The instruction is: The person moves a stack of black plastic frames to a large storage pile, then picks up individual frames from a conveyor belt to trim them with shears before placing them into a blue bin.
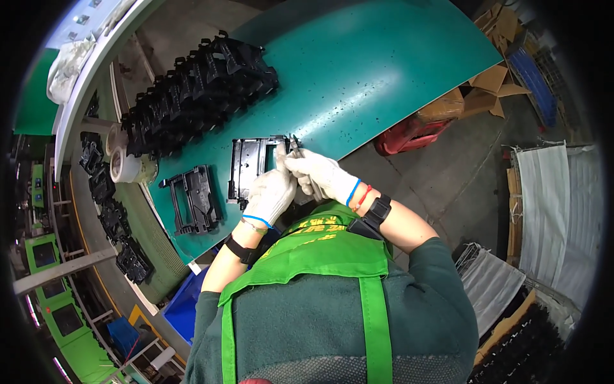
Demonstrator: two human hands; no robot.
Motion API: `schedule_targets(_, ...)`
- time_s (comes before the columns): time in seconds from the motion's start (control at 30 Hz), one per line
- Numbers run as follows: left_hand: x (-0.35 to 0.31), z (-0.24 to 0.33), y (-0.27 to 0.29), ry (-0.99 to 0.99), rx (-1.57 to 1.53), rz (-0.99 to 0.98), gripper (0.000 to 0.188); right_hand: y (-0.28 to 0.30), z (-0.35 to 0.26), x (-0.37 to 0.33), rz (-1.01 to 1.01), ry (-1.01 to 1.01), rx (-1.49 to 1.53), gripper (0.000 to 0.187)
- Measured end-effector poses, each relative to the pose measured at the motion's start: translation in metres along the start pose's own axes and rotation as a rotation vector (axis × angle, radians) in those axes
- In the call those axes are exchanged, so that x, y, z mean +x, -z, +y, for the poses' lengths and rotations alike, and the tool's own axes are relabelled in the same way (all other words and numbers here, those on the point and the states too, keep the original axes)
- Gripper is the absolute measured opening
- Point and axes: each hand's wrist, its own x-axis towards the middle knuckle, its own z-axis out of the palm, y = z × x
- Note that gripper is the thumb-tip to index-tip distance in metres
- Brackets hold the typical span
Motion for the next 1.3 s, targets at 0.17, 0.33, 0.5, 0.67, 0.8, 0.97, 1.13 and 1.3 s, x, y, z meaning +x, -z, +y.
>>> schedule_targets(0.17, -0.006, -0.003, 0.011, 0.102, -0.065, -0.065, 0.070, -0.033, -0.011, -0.028, -0.111, 0.196, -0.153, 0.022)
schedule_targets(0.33, -0.005, 0.015, 0.060, 0.330, -0.775, 0.138, 0.070, -0.018, 0.000, -0.027, -0.095, 0.710, -0.477, 0.051)
schedule_targets(0.5, -0.012, -0.046, 0.012, 0.361, -1.233, 0.414, 0.061, -0.067, -0.014, -0.023, -0.068, 0.922, -1.180, 0.047)
schedule_targets(0.67, -0.064, -0.100, 0.092, 0.567, -0.281, 0.372, 0.049, -0.059, -0.017, -0.017, -0.030, 0.750, -1.487, 0.043)
schedule_targets(0.8, -0.130, -0.190, 0.090, 0.709, 0.157, 0.410, 0.062, -0.064, -0.025, -0.028, 0.016, 0.667, -1.602, 0.039)
schedule_targets(0.97, -0.163, -0.224, 0.067, 0.601, -0.500, 0.268, 0.079, -0.038, -0.032, -0.034, 0.074, 0.801, -1.642, 0.036)
schedule_targets(1.13, -0.112, -0.130, 0.114, 0.433, -1.187, 0.177, 0.073, 0.019, -0.041, -0.051, 0.150, 0.881, -1.470, 0.035)
schedule_targets(1.3, -0.005, -0.028, 0.149, 0.204, -0.954, -0.100, 0.062, 0.075, -0.058, -0.041, 0.409, 0.772, -0.694, 0.034)
